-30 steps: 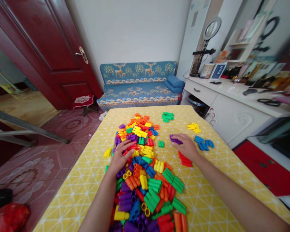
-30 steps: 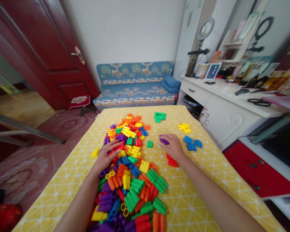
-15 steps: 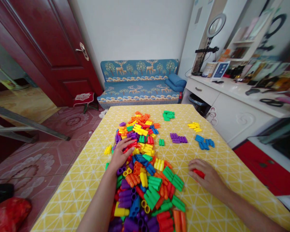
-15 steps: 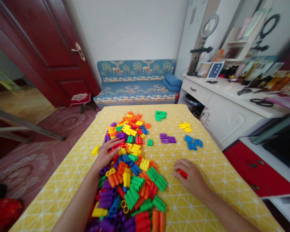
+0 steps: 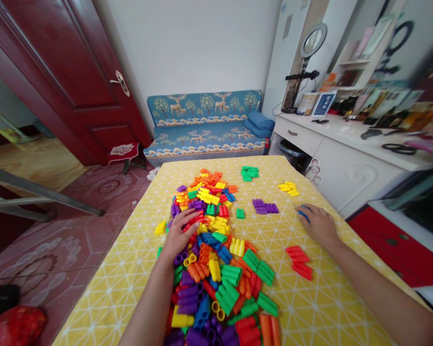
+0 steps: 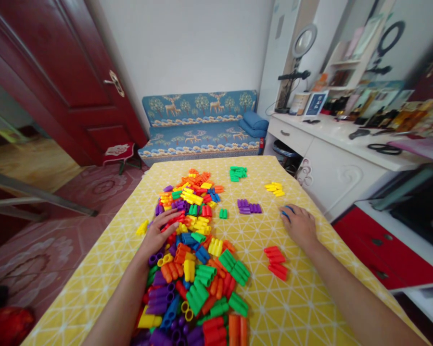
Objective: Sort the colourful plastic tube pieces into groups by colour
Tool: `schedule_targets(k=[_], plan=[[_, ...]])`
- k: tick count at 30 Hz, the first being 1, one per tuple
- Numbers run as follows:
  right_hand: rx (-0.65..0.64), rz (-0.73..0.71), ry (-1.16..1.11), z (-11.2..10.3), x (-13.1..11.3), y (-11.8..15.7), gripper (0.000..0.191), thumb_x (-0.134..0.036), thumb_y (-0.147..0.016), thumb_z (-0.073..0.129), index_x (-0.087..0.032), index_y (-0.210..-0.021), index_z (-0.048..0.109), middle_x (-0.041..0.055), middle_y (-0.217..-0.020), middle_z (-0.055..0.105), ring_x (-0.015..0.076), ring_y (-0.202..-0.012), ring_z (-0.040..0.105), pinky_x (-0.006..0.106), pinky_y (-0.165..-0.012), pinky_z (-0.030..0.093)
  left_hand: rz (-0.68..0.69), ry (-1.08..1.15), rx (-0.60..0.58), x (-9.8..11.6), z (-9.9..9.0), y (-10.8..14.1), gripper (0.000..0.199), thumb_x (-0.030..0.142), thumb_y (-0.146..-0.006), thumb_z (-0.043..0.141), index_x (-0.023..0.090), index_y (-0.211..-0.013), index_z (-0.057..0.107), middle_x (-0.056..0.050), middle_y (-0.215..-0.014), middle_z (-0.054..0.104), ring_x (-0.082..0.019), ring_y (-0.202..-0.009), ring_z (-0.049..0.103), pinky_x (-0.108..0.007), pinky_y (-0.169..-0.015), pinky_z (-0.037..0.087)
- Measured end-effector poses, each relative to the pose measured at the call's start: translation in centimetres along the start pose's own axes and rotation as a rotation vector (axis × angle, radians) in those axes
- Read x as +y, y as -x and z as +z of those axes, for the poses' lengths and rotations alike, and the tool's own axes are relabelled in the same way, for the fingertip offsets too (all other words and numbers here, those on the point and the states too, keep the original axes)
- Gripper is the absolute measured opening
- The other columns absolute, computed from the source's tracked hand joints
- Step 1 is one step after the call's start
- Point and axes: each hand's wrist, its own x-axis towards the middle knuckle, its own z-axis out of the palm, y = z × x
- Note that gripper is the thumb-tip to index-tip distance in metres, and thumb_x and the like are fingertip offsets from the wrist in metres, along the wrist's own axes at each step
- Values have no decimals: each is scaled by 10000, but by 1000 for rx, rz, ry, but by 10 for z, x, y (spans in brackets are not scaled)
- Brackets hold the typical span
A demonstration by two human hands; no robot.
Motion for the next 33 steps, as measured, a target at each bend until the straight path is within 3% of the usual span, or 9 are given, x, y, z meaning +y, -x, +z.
schedule_targets(k=[5,8,12,17,21,25,33], plan=[[22,35,25,-10,21,34,393,-379,-950,376,-234,-1187,654,86,-1238,637,279,-1071,580,465,-931,461,-5,14,-11,-2,1,-1,353,442,-844,626,285,-1147,714,-65,-1320,613,-259,-1267,522,-484,-1124,352],[31,51,46,-16,19,40,409,-397,-951,364,-241,-1190,657,98,-1260,628,312,-1135,555,548,-982,413,-10,19,-9,-1,1,-1,360,445,-839,629,281,-1147,715,-70,-1318,614,-263,-1264,524,-486,-1123,352],[60,12,28,-22,-10,23,443,-482,-941,383,-252,-1209,651,100,-1392,547,388,-1321,405,690,-1049,265,-10,19,-9,1,0,-1,358,451,-837,627,286,-1142,717,-65,-1317,615,-264,-1273,516,-486,-1122,352],[-57,-192,-298,-15,-70,-25,520,-442,-918,461,-192,-1367,532,148,-1456,464,296,-1320,445,475,-1091,371,-3,11,2,0,0,-1,351,445,-843,618,288,-1141,718,-62,-1309,621,-267,-1267,522,-490,-1125,348],[-205,-267,-294,-4,-106,-54,582,-415,-903,508,-236,-1452,441,131,-1568,308,333,-1407,331,509,-1123,310,8,22,11,-1,1,-1,340,451,-841,620,288,-1119,728,-62,-1297,630,-265,-1251,539,-484,-1118,362],[-347,-322,-276,1,-115,-56,483,-378,-945,429,-306,-1422,468,63,-1551,369,298,-1400,356,529,-1094,337,1,11,8,1,1,0,346,451,-843,619,293,-1134,721,-60,-1300,628,-263,-1254,536,-485,-1117,359],[-329,-398,-334,-4,-109,-25,477,-427,-958,404,-345,-1426,450,35,-1547,382,280,-1410,353,533,-1093,333,-2,14,-4,1,0,0,353,453,-844,613,279,-1132,722,-69,-1306,625,-262,-1256,532,-488,-1117,357]])
